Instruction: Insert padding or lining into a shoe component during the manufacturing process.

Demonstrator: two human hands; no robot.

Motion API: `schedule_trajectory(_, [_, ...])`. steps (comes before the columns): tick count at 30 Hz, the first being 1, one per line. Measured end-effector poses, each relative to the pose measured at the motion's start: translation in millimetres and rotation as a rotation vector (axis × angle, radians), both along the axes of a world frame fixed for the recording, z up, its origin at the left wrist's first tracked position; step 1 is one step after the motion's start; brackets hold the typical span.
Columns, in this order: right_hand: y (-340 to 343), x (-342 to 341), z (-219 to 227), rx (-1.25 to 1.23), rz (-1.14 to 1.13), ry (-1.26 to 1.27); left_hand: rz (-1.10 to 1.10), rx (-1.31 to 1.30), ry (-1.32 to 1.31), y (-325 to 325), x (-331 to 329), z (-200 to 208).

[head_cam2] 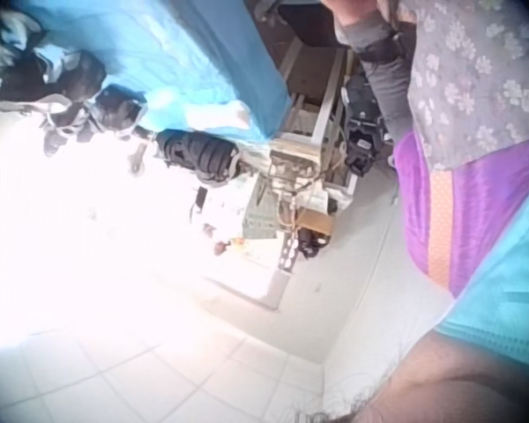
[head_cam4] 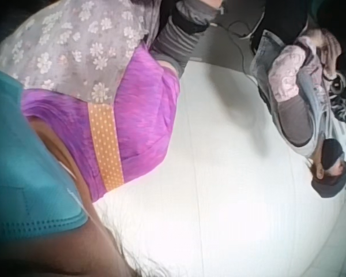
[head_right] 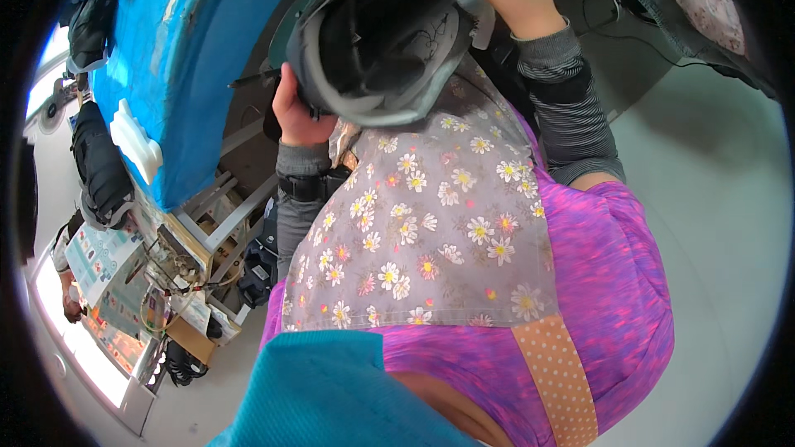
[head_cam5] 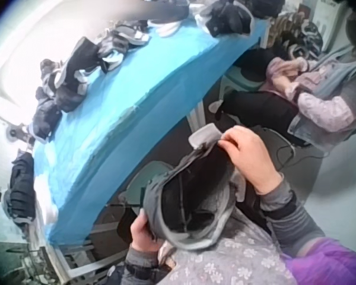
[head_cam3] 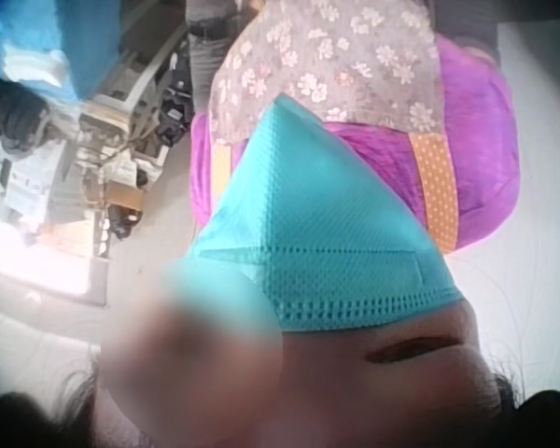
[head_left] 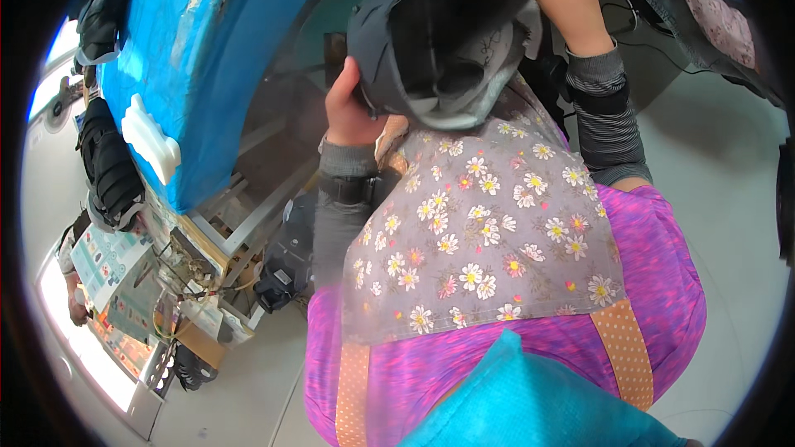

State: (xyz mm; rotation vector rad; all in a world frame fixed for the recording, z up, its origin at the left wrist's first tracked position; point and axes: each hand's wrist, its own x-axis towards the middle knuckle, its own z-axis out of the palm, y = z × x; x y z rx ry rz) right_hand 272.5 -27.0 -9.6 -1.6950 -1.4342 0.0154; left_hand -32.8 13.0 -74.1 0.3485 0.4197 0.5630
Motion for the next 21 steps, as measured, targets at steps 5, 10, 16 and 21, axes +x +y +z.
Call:
schedule_trajectory(5, [-40.9, -22.6, -2.3, 0.002, 0.018, 0.125, 0.056, 0.045, 0.261, -4.9, 22.2, -1.5])
schedule_trajectory(10, [-52.7, -66.0, -25.7, -0.372, 0.219, 0.226, 0.017, -0.012, 0.220, -5.8, 42.8, 0.7])
schedule_trajectory(16, [-40.4, -54.7, -34.3, -0.122, 0.273, 0.284, 0.026, 0.131, 0.251, -7.5, 44.5, -4.6])
schedule_trajectory(21, [-40.0, -52.4, -37.0, -0.411, 0.378, 0.770, 0.067, 0.238, 0.200, -9.3, 44.6, 5.4])
